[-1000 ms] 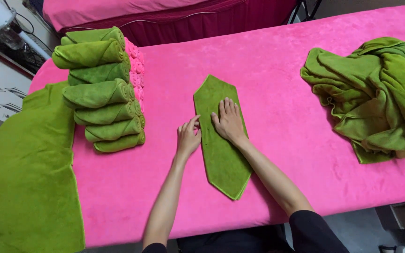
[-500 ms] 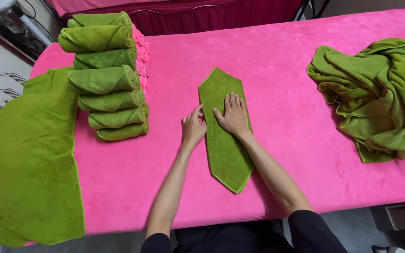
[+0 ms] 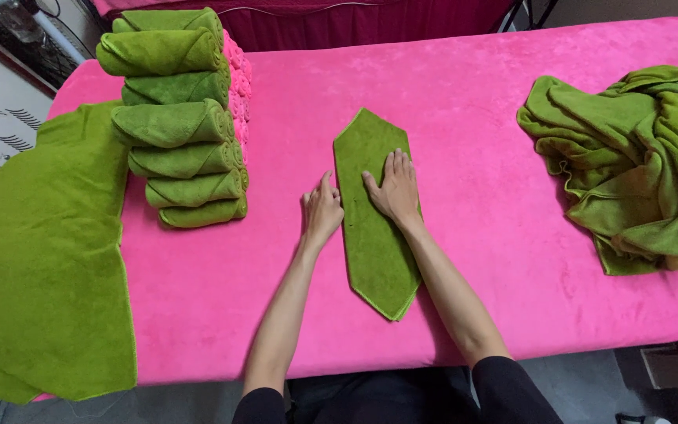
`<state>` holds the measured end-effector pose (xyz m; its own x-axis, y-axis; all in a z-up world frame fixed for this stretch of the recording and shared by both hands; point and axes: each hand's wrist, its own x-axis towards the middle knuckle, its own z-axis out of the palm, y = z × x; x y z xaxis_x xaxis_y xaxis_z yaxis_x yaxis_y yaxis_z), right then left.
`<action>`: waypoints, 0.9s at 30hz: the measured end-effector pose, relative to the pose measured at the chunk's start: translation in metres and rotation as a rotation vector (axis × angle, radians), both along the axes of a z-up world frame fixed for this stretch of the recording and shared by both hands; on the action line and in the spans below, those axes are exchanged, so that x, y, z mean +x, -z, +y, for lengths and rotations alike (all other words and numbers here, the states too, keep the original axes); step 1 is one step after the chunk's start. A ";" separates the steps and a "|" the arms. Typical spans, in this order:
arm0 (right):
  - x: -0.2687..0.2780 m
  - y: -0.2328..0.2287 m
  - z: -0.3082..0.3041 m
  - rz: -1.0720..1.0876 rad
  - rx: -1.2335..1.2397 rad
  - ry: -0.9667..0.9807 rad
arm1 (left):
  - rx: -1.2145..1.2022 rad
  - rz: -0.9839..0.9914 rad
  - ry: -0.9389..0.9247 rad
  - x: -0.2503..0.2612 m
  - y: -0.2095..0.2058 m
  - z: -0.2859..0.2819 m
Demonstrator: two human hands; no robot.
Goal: The person folds a green towel on a pink-covered table. They first roll a small towel and place it on a stack, then unfold a larger green towel, fold it into a square, and proceed to fold it into a long, narrow shape with pointed ends.
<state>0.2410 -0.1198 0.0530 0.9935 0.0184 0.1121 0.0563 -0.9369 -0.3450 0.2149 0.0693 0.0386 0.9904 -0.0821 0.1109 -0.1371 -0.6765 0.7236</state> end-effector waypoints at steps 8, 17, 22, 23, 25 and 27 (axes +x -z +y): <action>0.032 0.028 -0.020 0.033 0.060 -0.030 | 0.064 0.060 0.005 0.007 0.012 0.003; 0.066 0.021 -0.049 0.021 -0.003 -0.177 | 0.291 -0.321 0.198 0.048 0.012 -0.061; 0.062 0.015 -0.050 0.060 0.005 -0.147 | 0.443 -0.078 0.135 0.077 0.002 -0.060; 0.062 0.014 -0.049 0.071 0.013 -0.144 | 0.473 0.069 0.117 0.077 -0.011 -0.054; 0.067 0.019 -0.050 0.072 0.010 -0.139 | 0.470 0.128 0.098 0.080 -0.019 -0.048; 0.071 0.024 -0.050 0.073 0.005 -0.136 | 0.464 0.189 0.077 0.083 -0.022 -0.043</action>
<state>0.3124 -0.1696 0.0292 0.9875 0.1526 0.0399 0.1567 -0.9207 -0.3573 0.2983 0.0261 0.0609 0.9788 -0.1540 -0.1351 -0.0951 -0.9256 0.3665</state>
